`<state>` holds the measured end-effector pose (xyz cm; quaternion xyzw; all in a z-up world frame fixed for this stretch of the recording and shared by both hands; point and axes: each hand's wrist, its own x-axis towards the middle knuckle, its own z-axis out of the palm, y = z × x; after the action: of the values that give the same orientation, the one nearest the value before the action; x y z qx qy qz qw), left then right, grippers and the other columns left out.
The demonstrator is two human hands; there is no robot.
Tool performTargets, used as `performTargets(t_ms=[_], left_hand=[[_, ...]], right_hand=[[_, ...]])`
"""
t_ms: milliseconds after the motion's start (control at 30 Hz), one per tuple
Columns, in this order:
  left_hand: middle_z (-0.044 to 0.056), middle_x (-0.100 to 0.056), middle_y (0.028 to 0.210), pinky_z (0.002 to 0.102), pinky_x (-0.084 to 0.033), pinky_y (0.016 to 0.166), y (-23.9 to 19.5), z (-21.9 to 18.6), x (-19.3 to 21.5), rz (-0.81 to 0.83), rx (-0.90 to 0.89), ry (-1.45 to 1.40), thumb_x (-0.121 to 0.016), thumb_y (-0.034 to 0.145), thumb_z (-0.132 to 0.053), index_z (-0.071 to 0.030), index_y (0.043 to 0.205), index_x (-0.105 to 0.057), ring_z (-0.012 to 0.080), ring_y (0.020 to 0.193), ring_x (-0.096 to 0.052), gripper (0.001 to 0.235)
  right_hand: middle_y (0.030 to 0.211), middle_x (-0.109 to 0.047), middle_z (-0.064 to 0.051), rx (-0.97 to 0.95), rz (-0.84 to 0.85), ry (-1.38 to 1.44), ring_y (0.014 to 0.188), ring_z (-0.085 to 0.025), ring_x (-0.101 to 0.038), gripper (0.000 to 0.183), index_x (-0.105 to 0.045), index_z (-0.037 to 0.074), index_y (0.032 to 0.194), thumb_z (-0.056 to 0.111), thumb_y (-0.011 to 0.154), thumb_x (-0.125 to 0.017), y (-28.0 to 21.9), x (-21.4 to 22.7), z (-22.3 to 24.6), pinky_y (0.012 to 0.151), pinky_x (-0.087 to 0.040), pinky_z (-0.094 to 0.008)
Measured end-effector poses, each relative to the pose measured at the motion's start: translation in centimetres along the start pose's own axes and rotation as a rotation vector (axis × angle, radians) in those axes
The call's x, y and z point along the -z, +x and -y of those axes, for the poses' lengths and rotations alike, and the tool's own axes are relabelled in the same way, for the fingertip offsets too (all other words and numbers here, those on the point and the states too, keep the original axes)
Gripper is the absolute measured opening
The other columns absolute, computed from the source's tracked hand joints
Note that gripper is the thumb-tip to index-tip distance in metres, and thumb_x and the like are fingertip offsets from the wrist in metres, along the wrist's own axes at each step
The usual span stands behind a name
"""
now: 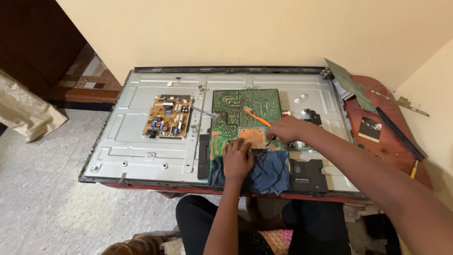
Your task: The person uses an orange plastic scraper to clean a specific area on a green circuit board. The board rests on a blue cloth inside a disassembled appliance casing. The person repeatedly scrapes the same region while holding the board steady with their other hand.
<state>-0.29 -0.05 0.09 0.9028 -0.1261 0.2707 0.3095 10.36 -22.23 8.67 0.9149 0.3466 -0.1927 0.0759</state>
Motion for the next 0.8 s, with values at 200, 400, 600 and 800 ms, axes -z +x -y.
performTargets(t_ms=[200, 400, 600, 800], left_hand=[[0.011, -0.066, 0.123, 0.051, -0.038, 0.109, -0.2, 0.1, -0.1, -0.009, -0.003, 0.017, -0.067, 0.084, -0.021, -0.014, 0.106, -0.076, 0.0341, 0.121, -0.058, 0.025], [0.011, -0.067, 0.124, 0.051, -0.038, 0.111, -0.1, -0.1, -0.5, 0.002, 0.017, 0.0, -0.066, 0.086, -0.02, -0.014, 0.107, -0.076, 0.0324, 0.122, -0.058, 0.024], [0.01, -0.067, 0.123, 0.05, -0.038, 0.11, 0.0, -0.3, -0.1, 0.015, 0.018, 0.023, -0.067, 0.084, -0.019, -0.014, 0.107, -0.076, 0.0316, 0.122, -0.059, 0.025], [0.01, -0.067, 0.122, 0.05, -0.038, 0.11, 0.2, -0.4, 0.1, 0.013, 0.021, 0.033, -0.066, 0.085, -0.019, -0.014, 0.106, -0.076, 0.0323, 0.121, -0.058, 0.023]], right_hand=[[0.11, -0.075, -0.001, 0.069, -0.125, -0.017, 0.104, -0.026, -0.069, 0.053, -0.071, 0.028, 0.121, 0.007, 0.072, -0.072, -1.9, -2.1, 0.6, 0.079, -0.056, -0.044], [0.107, -0.073, 0.0, 0.11, -0.327, 0.057, 0.1, -0.026, -0.07, 0.053, -0.07, 0.026, 0.121, 0.005, 0.072, -0.068, -4.9, -4.0, 0.6, 0.071, -0.056, -0.045], [0.098, -0.07, -0.002, 0.126, -0.312, -0.094, 0.094, -0.027, -0.07, 0.046, -0.07, 0.025, 0.118, 0.005, 0.077, -0.065, -4.4, -3.0, 1.4, 0.068, -0.055, -0.046], [0.095, -0.07, -0.003, 0.285, -0.301, -0.171, 0.09, -0.028, -0.071, 0.04, -0.07, 0.022, 0.117, 0.01, 0.079, -0.067, -3.1, -1.8, 0.2, 0.067, -0.055, -0.045]])
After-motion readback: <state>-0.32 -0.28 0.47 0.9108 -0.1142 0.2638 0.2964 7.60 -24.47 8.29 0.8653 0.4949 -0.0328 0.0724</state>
